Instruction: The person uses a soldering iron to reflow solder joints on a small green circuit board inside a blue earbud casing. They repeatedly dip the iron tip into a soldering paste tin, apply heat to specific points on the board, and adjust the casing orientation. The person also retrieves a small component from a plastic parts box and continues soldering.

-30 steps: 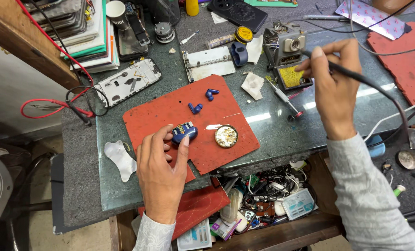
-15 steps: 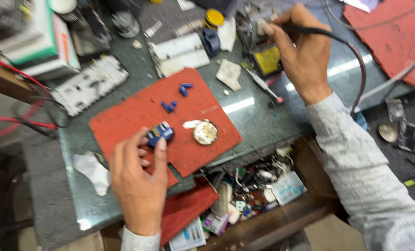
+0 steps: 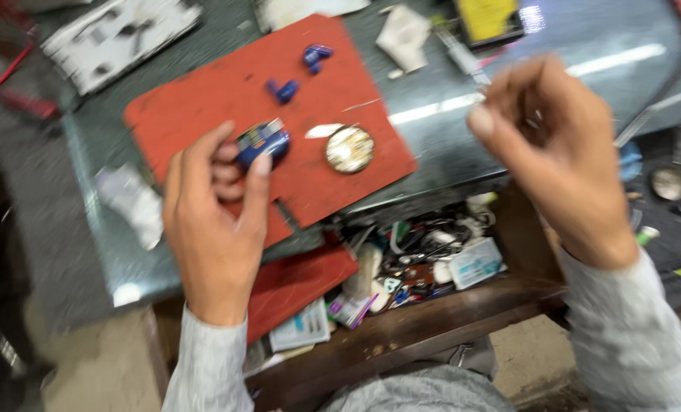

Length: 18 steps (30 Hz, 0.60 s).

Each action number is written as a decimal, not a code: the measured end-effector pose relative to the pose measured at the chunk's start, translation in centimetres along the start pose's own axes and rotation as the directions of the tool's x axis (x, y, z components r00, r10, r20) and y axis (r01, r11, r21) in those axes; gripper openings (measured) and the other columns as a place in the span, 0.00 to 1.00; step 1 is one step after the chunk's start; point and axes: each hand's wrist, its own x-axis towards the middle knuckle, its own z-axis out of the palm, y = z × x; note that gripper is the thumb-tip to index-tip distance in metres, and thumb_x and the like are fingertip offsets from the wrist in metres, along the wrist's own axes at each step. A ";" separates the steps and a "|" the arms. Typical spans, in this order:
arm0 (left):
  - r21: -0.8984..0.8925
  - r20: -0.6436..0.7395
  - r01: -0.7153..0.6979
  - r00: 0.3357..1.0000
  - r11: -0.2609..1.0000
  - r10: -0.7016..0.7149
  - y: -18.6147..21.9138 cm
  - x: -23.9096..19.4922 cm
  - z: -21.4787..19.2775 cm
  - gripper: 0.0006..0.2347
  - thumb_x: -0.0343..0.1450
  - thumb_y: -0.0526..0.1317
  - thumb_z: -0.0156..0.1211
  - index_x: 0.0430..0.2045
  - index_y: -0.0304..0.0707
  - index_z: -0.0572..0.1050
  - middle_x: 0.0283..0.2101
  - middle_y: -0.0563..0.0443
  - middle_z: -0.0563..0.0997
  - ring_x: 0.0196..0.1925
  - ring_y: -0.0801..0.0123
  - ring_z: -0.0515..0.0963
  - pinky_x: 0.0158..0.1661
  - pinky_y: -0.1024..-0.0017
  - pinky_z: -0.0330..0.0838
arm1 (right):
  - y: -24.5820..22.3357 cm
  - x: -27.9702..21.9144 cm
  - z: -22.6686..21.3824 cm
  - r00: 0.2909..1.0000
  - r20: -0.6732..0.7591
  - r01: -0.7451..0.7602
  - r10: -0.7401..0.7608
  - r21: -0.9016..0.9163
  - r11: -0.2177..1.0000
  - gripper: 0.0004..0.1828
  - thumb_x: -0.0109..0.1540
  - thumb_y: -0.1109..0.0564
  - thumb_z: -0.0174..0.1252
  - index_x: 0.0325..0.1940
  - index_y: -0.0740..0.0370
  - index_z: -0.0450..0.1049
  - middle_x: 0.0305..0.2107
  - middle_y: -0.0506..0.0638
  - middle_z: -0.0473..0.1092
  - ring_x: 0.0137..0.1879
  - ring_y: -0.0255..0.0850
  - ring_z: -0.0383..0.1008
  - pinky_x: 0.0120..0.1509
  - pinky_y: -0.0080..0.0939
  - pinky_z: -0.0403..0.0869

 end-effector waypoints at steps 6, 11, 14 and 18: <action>-0.249 -0.067 -0.043 0.997 0.968 0.027 -0.4 -1.2 -4.3 0.07 0.82 0.32 0.62 0.54 0.32 0.75 0.48 0.49 0.79 0.48 0.75 0.83 0.48 0.78 0.82 | -2.8 -3.1 5.7 0.629 0.743 0.385 -0.230 -0.041 0.922 0.15 0.60 0.56 0.63 0.50 0.60 0.79 0.45 0.48 0.79 0.52 0.42 0.78 0.55 0.41 0.74; -0.008 -0.157 -0.090 0.984 0.996 0.087 0.4 -5.6 -9.2 0.05 0.81 0.32 0.61 0.49 0.32 0.78 0.45 0.48 0.81 0.44 0.73 0.84 0.45 0.78 0.80 | -1.9 -5.3 14.9 0.285 0.866 0.811 -0.412 0.012 0.586 0.35 0.54 0.59 0.59 0.66 0.61 0.65 0.64 0.59 0.63 0.70 0.57 0.62 0.68 0.57 0.65; 0.147 -0.123 -0.082 0.987 0.986 0.101 0.3 -7.8 -11.5 0.05 0.80 0.32 0.63 0.47 0.32 0.79 0.42 0.48 0.83 0.43 0.71 0.85 0.42 0.77 0.80 | -1.2 -5.3 19.3 0.167 0.877 0.909 -0.450 0.039 0.415 0.36 0.57 0.61 0.55 0.71 0.57 0.61 0.66 0.61 0.60 0.69 0.58 0.62 0.65 0.57 0.66; 0.269 -0.038 0.078 0.997 0.960 -0.070 -0.1 -10.9 -13.2 0.07 0.74 0.32 0.63 0.44 0.32 0.80 0.38 0.46 0.84 0.36 0.66 0.85 0.36 0.71 0.79 | -0.2 -4.3 19.8 0.173 0.919 0.933 -0.355 -0.037 0.357 0.35 0.57 0.62 0.53 0.71 0.57 0.61 0.69 0.62 0.58 0.67 0.56 0.65 0.63 0.53 0.71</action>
